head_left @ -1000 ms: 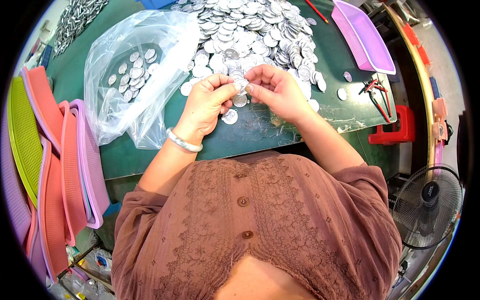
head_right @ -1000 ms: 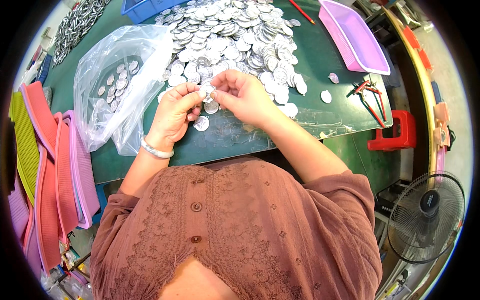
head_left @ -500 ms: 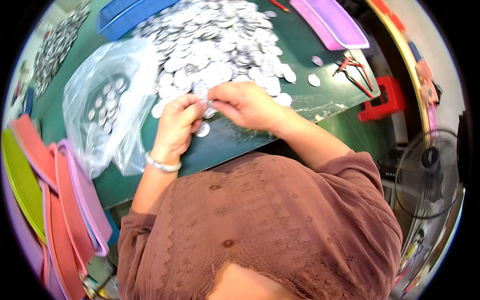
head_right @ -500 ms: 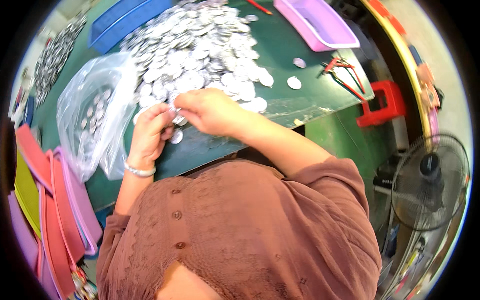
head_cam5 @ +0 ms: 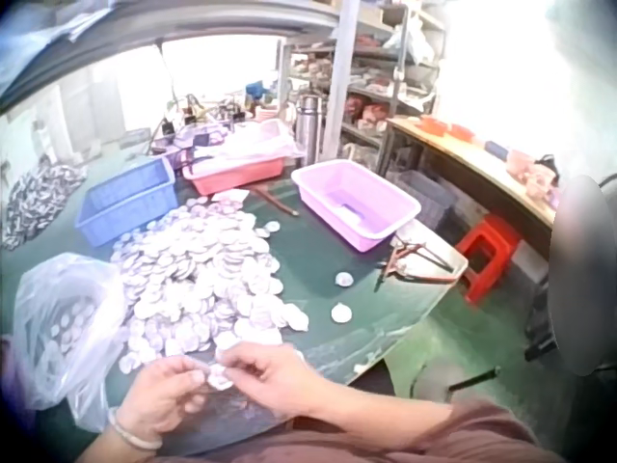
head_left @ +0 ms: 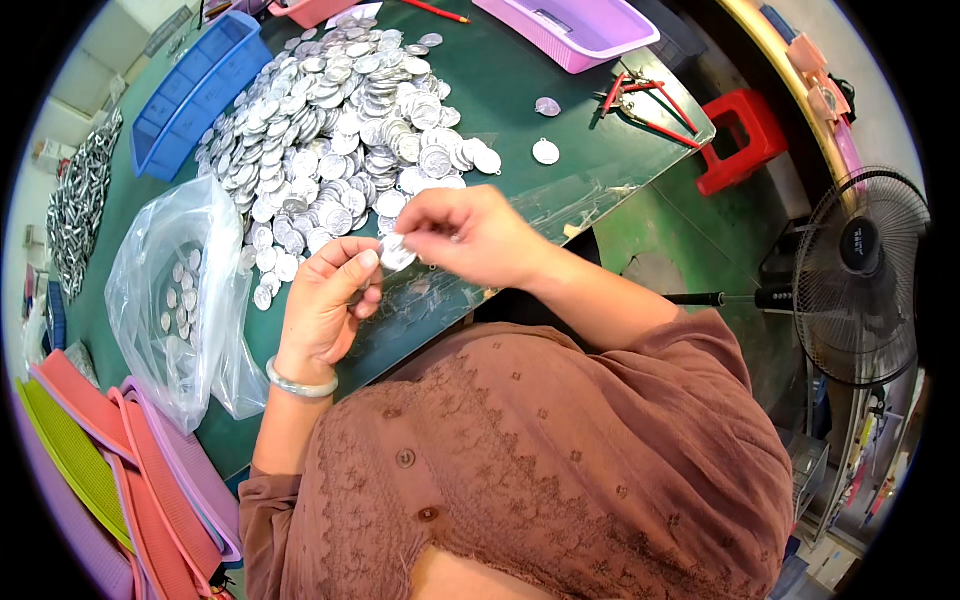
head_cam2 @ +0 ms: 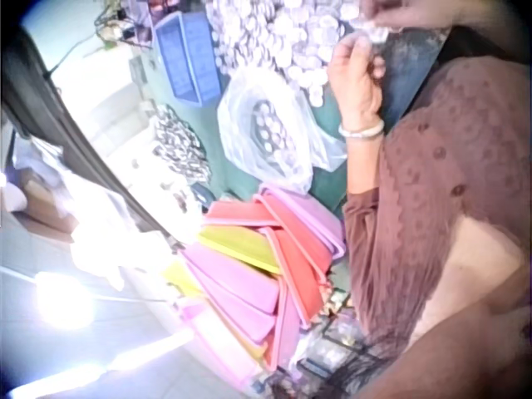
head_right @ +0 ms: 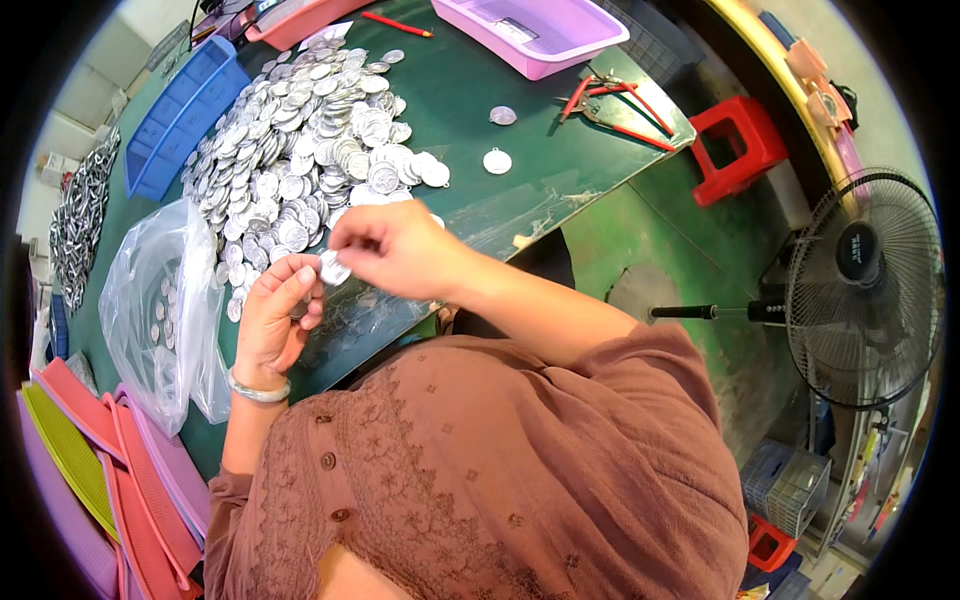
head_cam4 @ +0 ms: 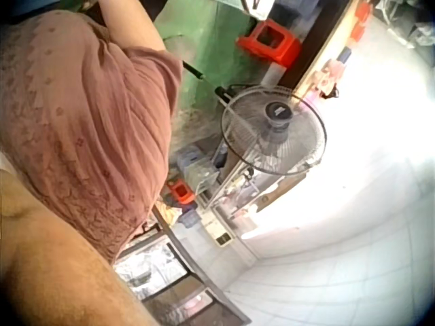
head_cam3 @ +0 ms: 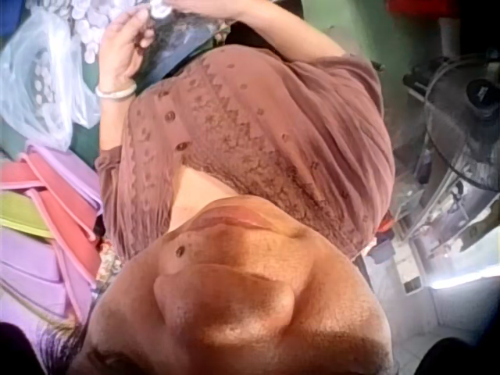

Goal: The person sorts small silver metal discs by hand, picking them up from a large pile on a green table and placing them into a clear plastic bag. The person occasionally pauses to inspect individual discs before bagging them.

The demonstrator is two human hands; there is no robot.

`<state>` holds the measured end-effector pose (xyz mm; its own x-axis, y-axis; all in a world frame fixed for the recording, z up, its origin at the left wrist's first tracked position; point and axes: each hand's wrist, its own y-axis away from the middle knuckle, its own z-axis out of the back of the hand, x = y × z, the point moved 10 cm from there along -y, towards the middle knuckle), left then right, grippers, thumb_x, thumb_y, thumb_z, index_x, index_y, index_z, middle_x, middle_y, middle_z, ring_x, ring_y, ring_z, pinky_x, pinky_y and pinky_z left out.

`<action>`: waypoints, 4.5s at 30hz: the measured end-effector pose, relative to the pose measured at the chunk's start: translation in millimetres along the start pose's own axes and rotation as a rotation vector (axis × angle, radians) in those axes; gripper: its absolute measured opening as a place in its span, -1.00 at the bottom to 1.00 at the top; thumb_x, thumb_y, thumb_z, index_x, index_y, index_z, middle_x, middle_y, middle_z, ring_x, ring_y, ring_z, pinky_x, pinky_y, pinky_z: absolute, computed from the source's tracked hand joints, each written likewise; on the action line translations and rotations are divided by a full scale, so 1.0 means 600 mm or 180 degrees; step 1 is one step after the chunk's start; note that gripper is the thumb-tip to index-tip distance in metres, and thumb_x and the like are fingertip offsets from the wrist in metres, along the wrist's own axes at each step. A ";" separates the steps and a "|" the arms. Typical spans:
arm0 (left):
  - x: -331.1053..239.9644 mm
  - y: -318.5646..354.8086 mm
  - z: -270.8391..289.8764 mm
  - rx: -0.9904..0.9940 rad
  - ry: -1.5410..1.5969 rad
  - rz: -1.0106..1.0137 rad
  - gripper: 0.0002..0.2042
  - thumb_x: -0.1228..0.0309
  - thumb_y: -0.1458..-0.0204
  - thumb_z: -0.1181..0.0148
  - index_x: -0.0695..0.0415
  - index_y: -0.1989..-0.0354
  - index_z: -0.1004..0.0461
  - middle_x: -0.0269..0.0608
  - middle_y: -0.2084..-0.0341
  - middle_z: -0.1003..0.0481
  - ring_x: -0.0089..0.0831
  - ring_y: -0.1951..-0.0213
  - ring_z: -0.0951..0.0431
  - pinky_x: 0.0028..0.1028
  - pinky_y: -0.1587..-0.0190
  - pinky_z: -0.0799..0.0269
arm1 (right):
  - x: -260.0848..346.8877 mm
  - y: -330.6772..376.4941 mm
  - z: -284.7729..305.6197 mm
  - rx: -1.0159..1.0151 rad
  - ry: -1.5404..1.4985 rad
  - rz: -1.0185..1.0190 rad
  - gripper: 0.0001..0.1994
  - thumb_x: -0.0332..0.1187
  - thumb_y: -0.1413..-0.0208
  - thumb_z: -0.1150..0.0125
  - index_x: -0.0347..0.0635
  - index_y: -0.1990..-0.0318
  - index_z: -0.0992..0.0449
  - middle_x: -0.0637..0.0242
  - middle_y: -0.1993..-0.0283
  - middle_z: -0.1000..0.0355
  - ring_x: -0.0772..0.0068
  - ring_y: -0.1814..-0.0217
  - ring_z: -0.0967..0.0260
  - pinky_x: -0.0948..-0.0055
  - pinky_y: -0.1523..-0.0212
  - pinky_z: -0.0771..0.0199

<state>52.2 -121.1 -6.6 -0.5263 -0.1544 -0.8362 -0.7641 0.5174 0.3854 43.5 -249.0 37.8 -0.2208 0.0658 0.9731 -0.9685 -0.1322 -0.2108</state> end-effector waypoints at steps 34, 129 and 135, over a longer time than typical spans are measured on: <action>-0.046 -0.021 -0.040 0.0239 0.1016 0.0011 -0.58 0.29 -0.10 0.04 0.39 -0.02 -0.24 -0.27 0.43 -0.33 -0.52 0.42 -0.30 -0.62 0.47 -0.22 | -0.012 0.071 0.278 -0.1080 0.3414 -0.0249 -0.74 -0.33 0.13 -0.23 -0.29 0.28 -0.47 0.21 0.32 -0.34 0.18 0.23 -0.31 0.32 0.21 -0.31; 0.012 0.076 0.025 -0.0484 0.0544 -0.0618 -0.88 0.48 -0.01 -0.11 0.25 0.30 -0.42 -0.25 0.45 -0.50 -0.59 0.46 -0.51 -0.66 0.42 -0.42 | -0.021 0.018 -0.099 0.1041 -0.0467 -0.1398 -0.82 -0.35 -0.04 -0.06 -0.32 0.34 -0.44 0.38 0.53 -0.41 0.69 0.57 -0.28 0.70 0.56 -0.27; 0.023 0.185 0.097 -0.1138 0.0810 -0.0988 -0.89 0.50 0.01 -0.15 0.22 0.32 -0.40 -0.29 0.44 -0.48 -0.60 0.47 -0.49 -0.67 0.46 -0.40 | 0.003 0.028 -0.214 0.1554 -0.0398 -0.1410 -0.83 -0.34 -0.02 -0.09 -0.30 0.39 -0.43 0.37 0.58 -0.39 0.67 0.62 -0.27 0.69 0.60 -0.24</action>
<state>-18.3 -17.1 1.7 -0.2954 -0.4767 -0.8280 -0.9541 0.1030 0.2812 11.8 -124.2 24.2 0.2293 0.1055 0.9676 -0.7951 -0.5532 0.2487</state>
